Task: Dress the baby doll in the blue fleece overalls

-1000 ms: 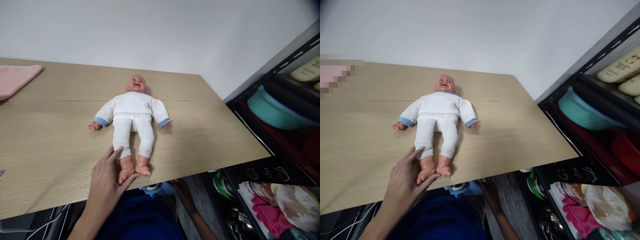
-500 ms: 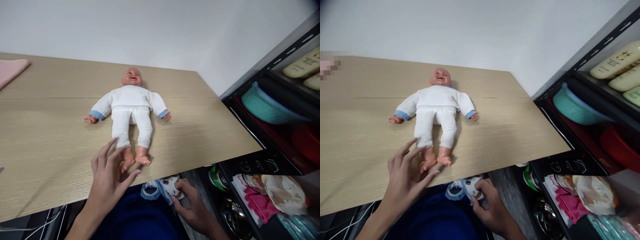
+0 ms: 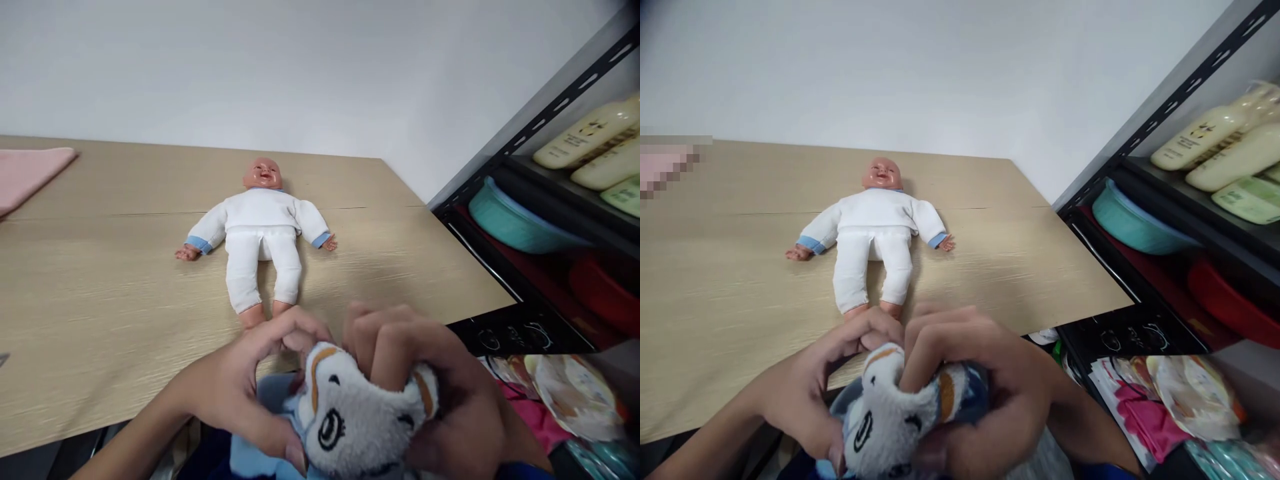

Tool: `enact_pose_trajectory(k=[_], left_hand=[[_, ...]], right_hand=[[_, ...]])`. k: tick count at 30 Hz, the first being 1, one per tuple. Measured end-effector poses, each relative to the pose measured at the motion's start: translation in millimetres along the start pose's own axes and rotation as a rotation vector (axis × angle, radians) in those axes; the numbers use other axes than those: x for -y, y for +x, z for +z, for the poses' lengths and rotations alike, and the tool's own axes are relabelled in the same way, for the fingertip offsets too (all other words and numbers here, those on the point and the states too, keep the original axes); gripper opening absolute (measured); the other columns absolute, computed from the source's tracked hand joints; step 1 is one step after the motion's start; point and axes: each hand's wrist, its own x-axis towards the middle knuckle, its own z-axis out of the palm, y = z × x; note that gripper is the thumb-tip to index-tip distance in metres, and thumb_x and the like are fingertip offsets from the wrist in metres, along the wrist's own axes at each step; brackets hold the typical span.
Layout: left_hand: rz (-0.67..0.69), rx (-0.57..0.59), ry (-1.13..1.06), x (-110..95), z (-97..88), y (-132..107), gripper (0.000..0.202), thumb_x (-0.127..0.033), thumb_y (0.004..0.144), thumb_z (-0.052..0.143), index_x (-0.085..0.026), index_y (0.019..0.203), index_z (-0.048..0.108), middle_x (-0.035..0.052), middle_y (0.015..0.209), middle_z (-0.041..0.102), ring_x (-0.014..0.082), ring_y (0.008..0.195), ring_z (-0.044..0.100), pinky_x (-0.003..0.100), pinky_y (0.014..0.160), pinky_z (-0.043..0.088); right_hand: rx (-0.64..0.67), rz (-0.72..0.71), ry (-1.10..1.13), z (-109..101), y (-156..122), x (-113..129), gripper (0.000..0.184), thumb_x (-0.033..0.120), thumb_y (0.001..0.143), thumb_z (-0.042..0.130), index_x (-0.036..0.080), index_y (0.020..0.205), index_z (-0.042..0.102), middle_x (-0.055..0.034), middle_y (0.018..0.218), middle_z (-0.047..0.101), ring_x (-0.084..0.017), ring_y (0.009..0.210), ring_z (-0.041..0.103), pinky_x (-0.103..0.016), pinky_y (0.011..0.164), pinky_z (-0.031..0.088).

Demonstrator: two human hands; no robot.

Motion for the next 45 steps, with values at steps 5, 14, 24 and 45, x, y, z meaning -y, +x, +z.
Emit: enact_pose_trajectory(k=[5, 14, 24, 45], left_hand=[[0.101, -0.013, 0.093, -20, -13.8, 3, 0.046, -0.043, 0.077, 0.102, -0.024, 0.086, 0.061, -0.0005, 0.095, 0.065, 0.0178, 0.086, 0.061, 0.030, 0.079, 0.055], [-0.353, -0.160, 0.430, -50, -62.3, -21, 0.034, -0.039, 0.098, 0.085, -0.032, 0.124, 0.064, -0.0001, 0.111, 0.068, 0.0207, 0.102, 0.068, 0.027, 0.082, 0.061], [-0.163, -0.354, 0.600, -40, -97.3, -17, 0.018, -0.039, 0.106, 0.076, -0.025, 0.109, 0.065, -0.0004, 0.097, 0.060, 0.0178, 0.090, 0.059, 0.027, 0.078, 0.051], [-0.153, -0.277, 0.786, -57, -125.6, -7, 0.024, -0.041, 0.093, 0.091, -0.024, 0.103, 0.079, 0.0032, 0.118, 0.069, 0.0254, 0.122, 0.061, 0.036, 0.116, 0.049]], right_hand=[[0.083, -0.049, 0.253, -22, 32, -20, 0.025, 0.045, 0.098, 0.081, 0.027, 0.091, 0.066, -0.0011, 0.091, 0.066, -0.019, 0.079, 0.064, -0.032, 0.073, 0.057], [-0.043, 0.236, 0.116, -25, 68, -39, 0.020, 0.047, 0.112, 0.069, 0.028, 0.116, 0.062, 0.0066, 0.079, 0.051, -0.012, 0.065, 0.048, -0.020, 0.056, 0.044], [0.566, 0.194, 0.029, -25, 135, -85, 0.040, 0.026, 0.091, 0.090, 0.022, 0.128, 0.077, -0.0008, 0.122, 0.081, -0.023, 0.121, 0.074, -0.030, 0.107, 0.059], [0.329, 0.042, -0.131, -29, 155, -83, 0.024, 0.040, 0.108, 0.069, 0.024, 0.123, 0.080, -0.0019, 0.119, 0.082, -0.024, 0.127, 0.072, -0.038, 0.125, 0.050]])
